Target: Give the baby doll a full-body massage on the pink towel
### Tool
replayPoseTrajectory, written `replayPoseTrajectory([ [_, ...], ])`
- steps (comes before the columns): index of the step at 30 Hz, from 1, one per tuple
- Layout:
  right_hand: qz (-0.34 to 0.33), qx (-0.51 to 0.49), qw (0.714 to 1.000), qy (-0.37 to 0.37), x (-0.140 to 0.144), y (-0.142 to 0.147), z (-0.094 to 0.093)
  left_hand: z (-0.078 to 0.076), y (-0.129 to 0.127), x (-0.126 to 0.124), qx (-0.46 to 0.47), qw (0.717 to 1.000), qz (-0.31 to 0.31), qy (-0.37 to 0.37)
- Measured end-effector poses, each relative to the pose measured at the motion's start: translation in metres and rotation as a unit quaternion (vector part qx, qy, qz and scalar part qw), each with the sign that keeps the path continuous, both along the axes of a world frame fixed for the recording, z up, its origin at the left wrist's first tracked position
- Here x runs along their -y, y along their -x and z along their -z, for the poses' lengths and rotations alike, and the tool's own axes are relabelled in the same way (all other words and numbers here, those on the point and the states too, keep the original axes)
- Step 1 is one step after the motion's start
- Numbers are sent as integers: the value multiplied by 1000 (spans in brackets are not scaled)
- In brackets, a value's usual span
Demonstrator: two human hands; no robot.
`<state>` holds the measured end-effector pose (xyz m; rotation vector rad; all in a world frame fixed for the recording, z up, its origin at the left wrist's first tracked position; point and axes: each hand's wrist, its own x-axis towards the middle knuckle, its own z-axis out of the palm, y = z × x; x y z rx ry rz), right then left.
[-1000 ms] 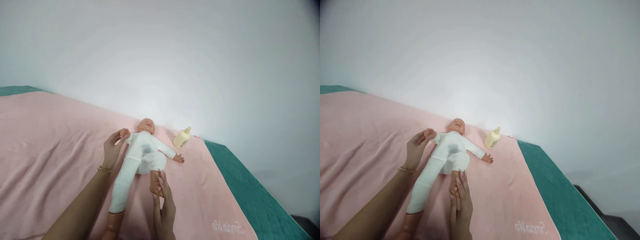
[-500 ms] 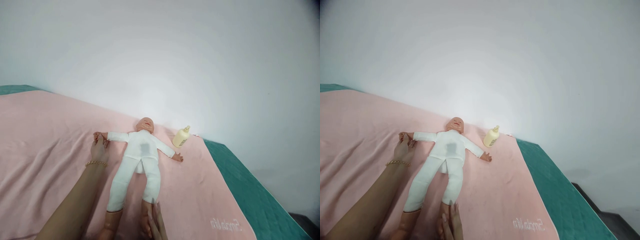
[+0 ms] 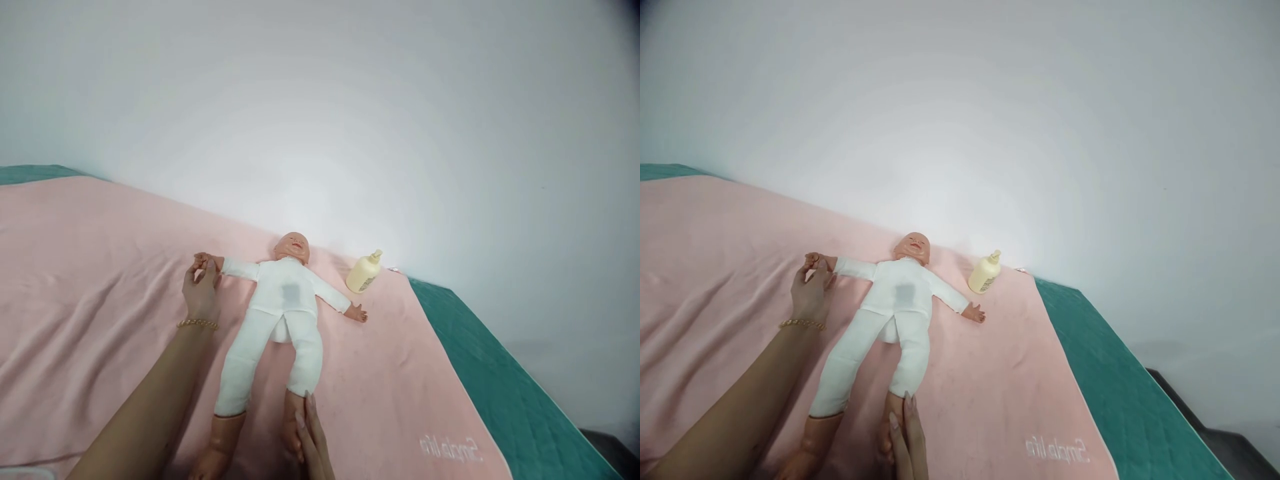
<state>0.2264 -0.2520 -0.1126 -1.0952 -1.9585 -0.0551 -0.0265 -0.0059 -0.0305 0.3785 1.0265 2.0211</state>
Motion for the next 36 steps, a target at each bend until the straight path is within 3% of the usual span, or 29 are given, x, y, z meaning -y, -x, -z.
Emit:
replayPoseTrajectory([
  [3,4,-12,1000,-19,-10,0,-13,-9,-7,4,-78,997,-13,-13],
  [7,62,-66,996,8,-21,15,-42,-22,-20,15,-211,975,29,-68],
  [16,52,-162,984,58,-64,24,-91,-23,-33,31,-473,855,142,-158],
  [21,30,-186,978,90,-81,26,-104,-22,-32,23,-541,792,192,-206],
  [24,23,-194,976,101,-86,27,-106,-20,-32,19,-550,777,214,-220],
  [29,17,-194,976,96,-85,26,-107,-22,-34,22,-510,805,227,-200],
  [36,35,-196,975,101,-58,23,-107,-24,-27,23,-306,925,185,-131],
])
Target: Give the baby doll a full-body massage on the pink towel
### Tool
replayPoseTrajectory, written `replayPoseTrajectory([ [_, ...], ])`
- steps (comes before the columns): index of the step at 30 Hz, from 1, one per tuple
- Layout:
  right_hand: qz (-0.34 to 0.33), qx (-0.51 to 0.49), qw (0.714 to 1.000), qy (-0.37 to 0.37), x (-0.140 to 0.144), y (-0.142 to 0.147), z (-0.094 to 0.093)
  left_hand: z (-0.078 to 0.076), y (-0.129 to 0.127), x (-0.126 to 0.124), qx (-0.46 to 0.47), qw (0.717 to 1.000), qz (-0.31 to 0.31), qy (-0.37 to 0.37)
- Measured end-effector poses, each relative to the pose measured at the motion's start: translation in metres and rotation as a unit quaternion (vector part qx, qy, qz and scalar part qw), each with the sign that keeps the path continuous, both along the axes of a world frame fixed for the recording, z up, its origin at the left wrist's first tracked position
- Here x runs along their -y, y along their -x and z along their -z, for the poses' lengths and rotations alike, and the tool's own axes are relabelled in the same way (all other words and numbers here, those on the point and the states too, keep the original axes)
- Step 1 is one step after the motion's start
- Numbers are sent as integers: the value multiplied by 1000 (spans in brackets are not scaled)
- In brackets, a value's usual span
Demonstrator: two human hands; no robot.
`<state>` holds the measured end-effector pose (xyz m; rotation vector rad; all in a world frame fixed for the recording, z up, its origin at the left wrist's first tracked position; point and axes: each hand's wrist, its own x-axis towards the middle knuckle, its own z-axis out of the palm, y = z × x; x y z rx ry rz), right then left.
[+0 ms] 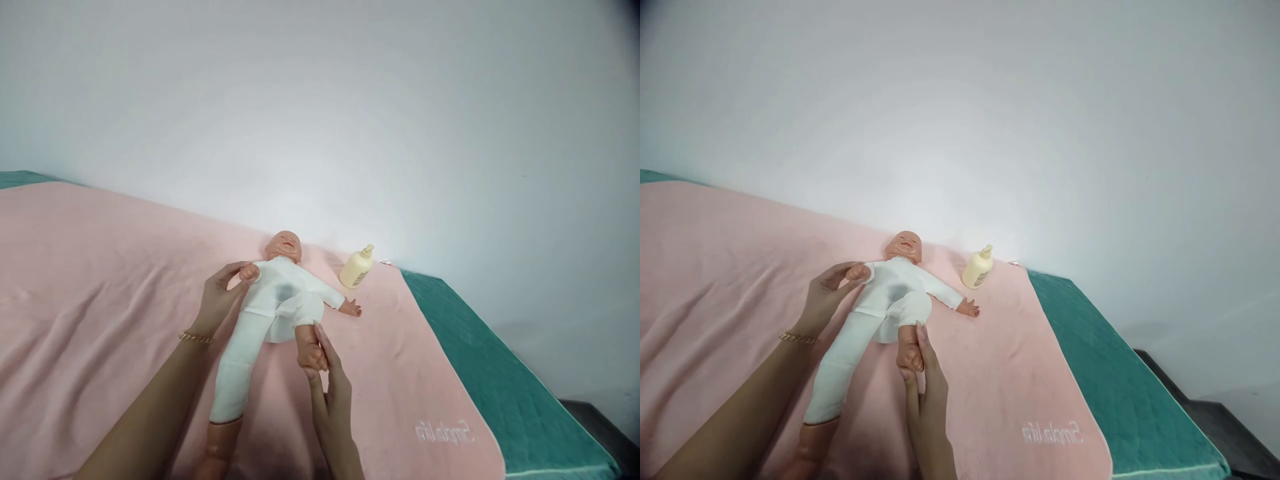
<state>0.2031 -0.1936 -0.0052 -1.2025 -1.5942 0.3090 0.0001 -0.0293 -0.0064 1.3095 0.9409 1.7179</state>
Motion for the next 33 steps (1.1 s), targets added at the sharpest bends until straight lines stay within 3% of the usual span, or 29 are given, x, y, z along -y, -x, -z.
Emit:
replayPoseTrajectory([
  [4,-17,34,999,-8,22,-6,3,4,8,-11,170,984,-49,36],
  [9,-66,129,988,-44,48,-20,20,19,23,-24,332,933,-79,112],
  [15,-53,171,983,-31,66,-26,63,30,31,-31,433,876,-123,174],
  [19,-43,166,985,-35,69,-21,74,29,29,-28,453,861,-147,181],
  [25,-35,176,982,-65,65,-21,57,20,23,-20,427,879,-164,132],
  [29,-29,149,985,-87,57,-22,37,7,13,-14,362,914,-168,65],
  [33,-31,117,991,-59,47,-20,22,-4,2,-2,247,958,-145,31],
])
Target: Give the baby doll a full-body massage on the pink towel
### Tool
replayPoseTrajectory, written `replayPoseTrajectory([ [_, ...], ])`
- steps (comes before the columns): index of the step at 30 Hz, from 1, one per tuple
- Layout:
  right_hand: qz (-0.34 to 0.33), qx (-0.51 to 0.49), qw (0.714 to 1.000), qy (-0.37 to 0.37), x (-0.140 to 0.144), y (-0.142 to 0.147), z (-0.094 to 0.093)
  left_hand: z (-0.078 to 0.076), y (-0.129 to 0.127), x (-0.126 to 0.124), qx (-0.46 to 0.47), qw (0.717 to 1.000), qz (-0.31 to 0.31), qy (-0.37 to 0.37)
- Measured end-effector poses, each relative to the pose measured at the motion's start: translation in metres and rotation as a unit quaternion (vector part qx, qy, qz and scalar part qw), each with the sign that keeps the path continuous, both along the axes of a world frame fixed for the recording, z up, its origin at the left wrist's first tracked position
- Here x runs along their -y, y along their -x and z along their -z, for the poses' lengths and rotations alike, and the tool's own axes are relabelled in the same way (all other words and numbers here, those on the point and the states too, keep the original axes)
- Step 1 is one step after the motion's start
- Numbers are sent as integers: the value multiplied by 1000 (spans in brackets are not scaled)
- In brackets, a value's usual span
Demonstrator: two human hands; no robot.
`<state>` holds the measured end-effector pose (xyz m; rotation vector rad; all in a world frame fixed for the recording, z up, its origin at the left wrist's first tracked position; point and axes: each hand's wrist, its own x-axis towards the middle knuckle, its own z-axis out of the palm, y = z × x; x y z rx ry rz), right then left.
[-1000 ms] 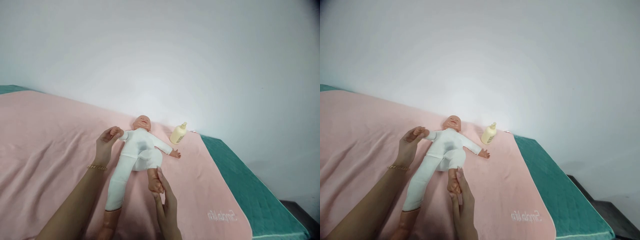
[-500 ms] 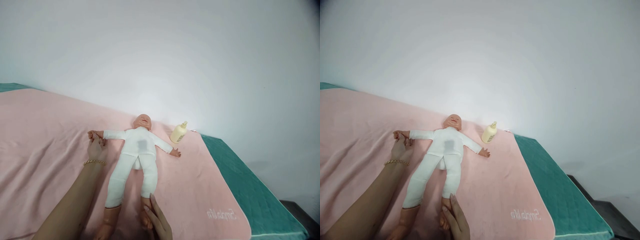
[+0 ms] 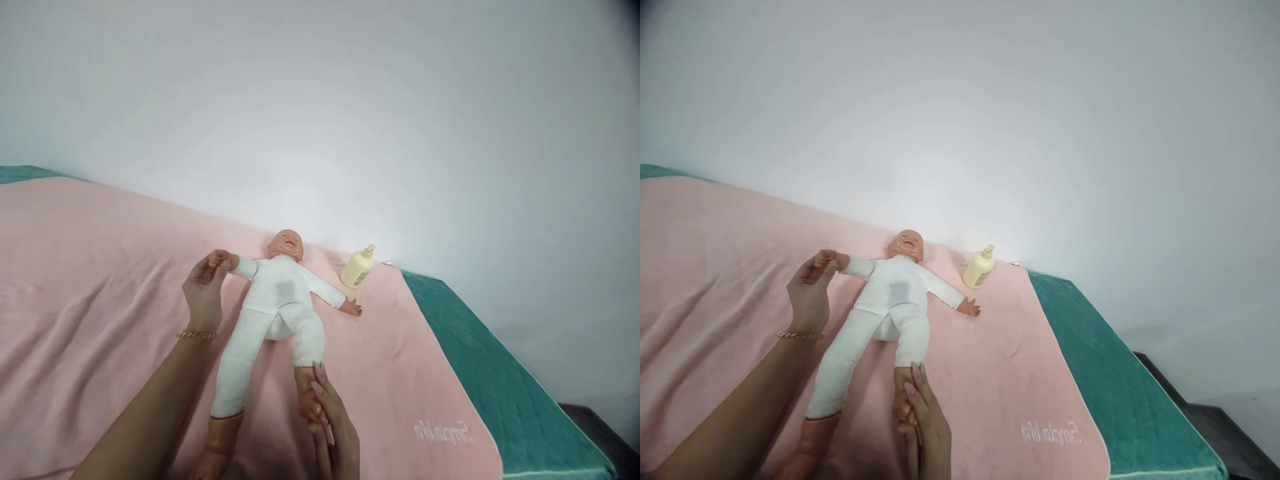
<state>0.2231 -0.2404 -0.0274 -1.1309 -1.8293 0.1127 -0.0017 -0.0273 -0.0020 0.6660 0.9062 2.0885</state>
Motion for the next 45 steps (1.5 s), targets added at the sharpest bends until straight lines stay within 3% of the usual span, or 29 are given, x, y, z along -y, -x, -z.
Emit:
replayPoseTrajectory([
  [3,10,-29,999,16,-12,2,-8,-2,-7,9,-201,979,3,-32],
  [7,0,-54,998,24,-36,4,-17,2,-10,12,-420,900,7,-116],
  [12,-25,-80,996,38,-68,9,-27,8,-10,6,-526,826,94,-179],
  [16,-25,-91,995,44,-84,12,-32,9,-10,1,-541,805,152,-191],
  [21,-23,-91,994,52,-86,14,-32,9,-9,1,-514,822,173,-173],
  [27,-22,-93,993,65,-68,11,-30,6,-3,8,-430,883,157,-103],
  [30,-27,-103,992,66,-53,9,-31,3,0,7,-298,945,131,-38],
  [33,-33,-95,993,69,-38,9,-30,0,3,2,-92,991,93,3],
  [37,-50,-59,996,39,-18,7,-18,4,8,-7,74,997,24,26],
  [41,-86,12,996,-4,-5,-1,7,18,14,-14,118,989,-43,80],
  [45,-82,71,994,-11,4,-11,33,31,22,-21,143,980,-44,128],
])
